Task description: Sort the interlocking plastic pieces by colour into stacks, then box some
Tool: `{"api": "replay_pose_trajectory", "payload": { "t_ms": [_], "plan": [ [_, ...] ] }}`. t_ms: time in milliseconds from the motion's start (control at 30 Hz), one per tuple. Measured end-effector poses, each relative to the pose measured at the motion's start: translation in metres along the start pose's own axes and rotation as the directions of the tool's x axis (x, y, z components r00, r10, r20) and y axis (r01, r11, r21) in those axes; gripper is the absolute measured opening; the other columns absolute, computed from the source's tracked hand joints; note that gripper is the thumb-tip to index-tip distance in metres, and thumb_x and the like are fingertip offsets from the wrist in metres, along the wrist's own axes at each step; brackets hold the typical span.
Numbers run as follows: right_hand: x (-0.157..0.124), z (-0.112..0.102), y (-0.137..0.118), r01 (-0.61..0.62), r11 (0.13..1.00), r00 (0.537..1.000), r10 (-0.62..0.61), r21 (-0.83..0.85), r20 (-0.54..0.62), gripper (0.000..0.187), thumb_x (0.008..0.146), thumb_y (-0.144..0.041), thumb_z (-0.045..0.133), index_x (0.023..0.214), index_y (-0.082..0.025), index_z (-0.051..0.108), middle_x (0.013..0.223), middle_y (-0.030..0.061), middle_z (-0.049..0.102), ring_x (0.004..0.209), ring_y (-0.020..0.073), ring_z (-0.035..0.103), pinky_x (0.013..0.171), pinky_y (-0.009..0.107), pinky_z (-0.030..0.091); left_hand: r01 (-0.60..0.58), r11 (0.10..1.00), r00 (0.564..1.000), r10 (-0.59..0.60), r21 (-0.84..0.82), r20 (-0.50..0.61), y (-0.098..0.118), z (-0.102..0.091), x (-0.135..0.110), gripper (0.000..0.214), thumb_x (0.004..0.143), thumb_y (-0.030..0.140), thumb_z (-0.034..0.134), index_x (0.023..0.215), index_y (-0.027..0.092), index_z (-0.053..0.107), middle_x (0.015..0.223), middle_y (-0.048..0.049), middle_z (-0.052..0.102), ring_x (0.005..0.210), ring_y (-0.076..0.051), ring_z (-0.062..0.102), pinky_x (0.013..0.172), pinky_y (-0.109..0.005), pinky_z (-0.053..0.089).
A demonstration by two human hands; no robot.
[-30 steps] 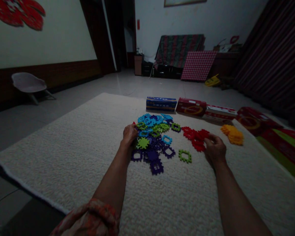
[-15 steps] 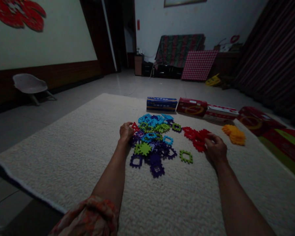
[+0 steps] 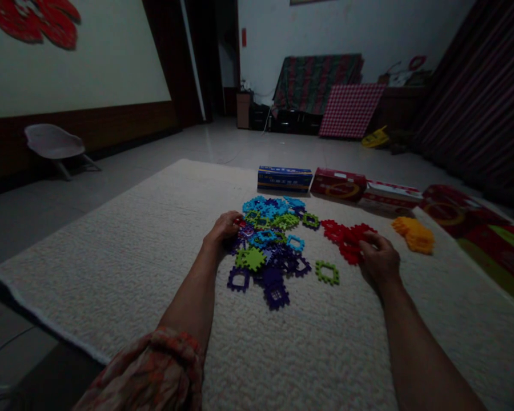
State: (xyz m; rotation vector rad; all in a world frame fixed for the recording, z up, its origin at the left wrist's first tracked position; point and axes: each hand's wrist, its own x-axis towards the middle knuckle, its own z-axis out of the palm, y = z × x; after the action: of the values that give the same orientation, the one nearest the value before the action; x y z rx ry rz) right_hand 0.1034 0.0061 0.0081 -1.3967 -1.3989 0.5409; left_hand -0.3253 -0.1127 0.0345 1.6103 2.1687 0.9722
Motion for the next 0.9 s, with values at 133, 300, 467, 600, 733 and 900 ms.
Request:
{"api": "replay_pose_trajectory", "payload": {
  "t_ms": [133, 300, 467, 600, 733, 900],
  "plan": [
    [0.0000, 0.0002, -0.0001, -0.004, 1.000, 1.000, 0.004, -0.017, 0.007, 0.029, 0.065, -0.034, 0.066, 0.091, -0.023, 0.072, 0.107, 0.0076, 0.066, 0.093, 0.0240, 0.064, 0.099, 0.046, 0.049, -0.040, 0.987, 0.999, 0.036, 0.155, 0.024, -0.0020, 0.0009, 0.0034, 0.044, 0.072, 0.006, 0.061, 0.110, 0.023, 0.076, 0.121, -0.0118, 0.069, 0.119, -0.028, 0.061, 0.107, -0.038, 0.045],
    [0.0008, 0.0016, 0.0003, 0.004, 1.000, 1.000, -0.005, -0.013, -0.002, 0.030, 0.064, -0.035, 0.064, 0.090, -0.022, 0.072, 0.107, 0.0073, 0.067, 0.097, 0.0253, 0.065, 0.101, 0.047, 0.048, -0.025, 0.981, 1.000, 0.022, 0.193, 0.017, -0.0014, 0.0040, 0.0003, 0.048, 0.075, 0.011, 0.064, 0.120, 0.025, 0.072, 0.120, -0.0110, 0.065, 0.116, -0.027, 0.060, 0.104, -0.038, 0.046],
    [0.0015, 0.0012, 0.0025, 0.005, 1.000, 1.000, -0.005, -0.015, 0.002, 0.033, 0.064, -0.037, 0.064, 0.092, -0.022, 0.073, 0.107, 0.0082, 0.068, 0.102, 0.0270, 0.064, 0.103, 0.049, 0.047, -0.043, 0.981, 0.999, 0.044, 0.191, 0.000, 0.0003, 0.0032, -0.0025, 0.053, 0.075, 0.008, 0.062, 0.125, 0.025, 0.068, 0.120, -0.0090, 0.060, 0.113, -0.024, 0.060, 0.102, -0.035, 0.048],
    [0.0011, 0.0029, 0.0044, 0.000, 1.000, 0.999, 0.001, 0.027, -0.046, 0.035, 0.065, -0.036, 0.063, 0.094, -0.020, 0.074, 0.108, 0.0097, 0.069, 0.096, 0.0257, 0.065, 0.099, 0.047, 0.049, -0.057, 0.983, 0.998, 0.060, 0.173, -0.015, 0.0014, 0.0024, -0.0008, 0.050, 0.073, 0.008, 0.065, 0.121, 0.021, 0.070, 0.117, -0.0098, 0.060, 0.111, -0.024, 0.060, 0.103, -0.035, 0.049],
    [0.0015, 0.0068, 0.0066, -0.001, 0.996, 0.996, 0.009, 0.093, -0.088, 0.034, 0.064, -0.037, 0.063, 0.092, -0.019, 0.073, 0.105, 0.0098, 0.070, 0.095, 0.0255, 0.066, 0.096, 0.046, 0.051, -0.052, 0.990, 0.995, 0.062, 0.134, -0.073, 0.0028, 0.0033, 0.0016, 0.040, 0.071, 0.011, 0.068, 0.109, 0.022, 0.073, 0.116, -0.0074, 0.061, 0.110, -0.024, 0.061, 0.101, -0.037, 0.052],
    [0.0033, 0.0088, 0.0080, 0.009, 0.995, 0.998, -0.003, 0.102, -0.062, 0.035, 0.064, -0.038, 0.062, 0.090, -0.019, 0.073, 0.106, 0.0096, 0.071, 0.097, 0.0258, 0.066, 0.097, 0.046, 0.051, -0.076, 0.997, 0.989, 0.078, 0.023, -0.127, 0.0030, 0.0040, 0.0054, 0.028, 0.073, 0.013, 0.064, 0.098, 0.020, 0.074, 0.116, -0.0073, 0.064, 0.100, -0.020, 0.066, 0.088, -0.032, 0.058]
  ]
}}
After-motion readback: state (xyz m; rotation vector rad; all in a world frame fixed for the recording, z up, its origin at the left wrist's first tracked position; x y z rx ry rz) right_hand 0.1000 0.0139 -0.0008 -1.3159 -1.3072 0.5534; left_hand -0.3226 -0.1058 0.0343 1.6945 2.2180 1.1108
